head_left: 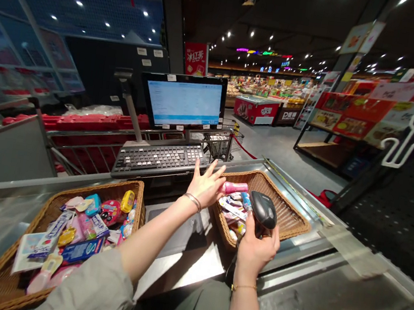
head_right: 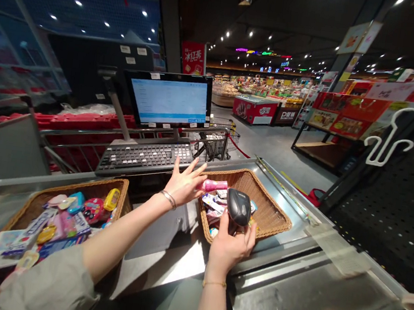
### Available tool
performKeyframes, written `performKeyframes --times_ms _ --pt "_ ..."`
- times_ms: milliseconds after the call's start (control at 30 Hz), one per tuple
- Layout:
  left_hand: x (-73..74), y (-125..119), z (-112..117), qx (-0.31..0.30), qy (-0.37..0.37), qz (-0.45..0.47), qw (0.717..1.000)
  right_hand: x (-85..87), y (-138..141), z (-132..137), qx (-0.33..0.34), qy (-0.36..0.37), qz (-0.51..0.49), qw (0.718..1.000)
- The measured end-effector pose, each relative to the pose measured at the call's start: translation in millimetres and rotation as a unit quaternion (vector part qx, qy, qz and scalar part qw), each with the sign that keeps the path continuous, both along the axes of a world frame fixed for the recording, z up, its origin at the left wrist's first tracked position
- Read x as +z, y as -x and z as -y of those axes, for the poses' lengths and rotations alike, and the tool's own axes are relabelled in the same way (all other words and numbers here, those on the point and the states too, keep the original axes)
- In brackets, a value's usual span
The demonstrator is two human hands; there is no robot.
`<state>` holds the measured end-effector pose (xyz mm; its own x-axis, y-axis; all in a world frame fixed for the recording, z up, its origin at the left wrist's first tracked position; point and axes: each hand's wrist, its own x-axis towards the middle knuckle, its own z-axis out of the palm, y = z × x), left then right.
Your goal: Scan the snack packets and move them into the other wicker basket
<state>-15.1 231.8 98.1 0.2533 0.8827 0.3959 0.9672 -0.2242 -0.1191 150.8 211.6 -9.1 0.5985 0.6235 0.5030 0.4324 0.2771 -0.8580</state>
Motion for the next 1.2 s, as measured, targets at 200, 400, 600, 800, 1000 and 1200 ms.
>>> performKeyframes --times_ms 200,400,600,800,1000,1200 --pt "-4.8 -8.7 0.8 0.031 -0.035 0.04 0.998 2.8 -7.8 -3.9 -0.027 0.005 0.024 0.999" --pt "-4.5 18.3 38.2 0.066 -0.023 0.083 0.994 24.4 0.9 -0.1 0.0 0.033 0.045 0.998" --pt "-13.4 50.2 82.0 0.117 -0.012 0.129 0.985 46.1 30.6 7.2 0.084 0.018 0.064 0.994" --pt "-22.5 82.0 119.9 0.159 -0.005 0.135 0.978 53.1 63.9 20.5 0.175 0.027 0.083 0.981" --pt "-29.7 107.4 151.7 0.212 0.006 0.16 0.964 47.9 88.8 40.3 0.245 0.055 0.114 0.961" --pt "-43.3 140.4 188.7 0.262 0.02 0.152 0.953 35.3 107.9 55.8 0.339 0.057 0.129 0.93"
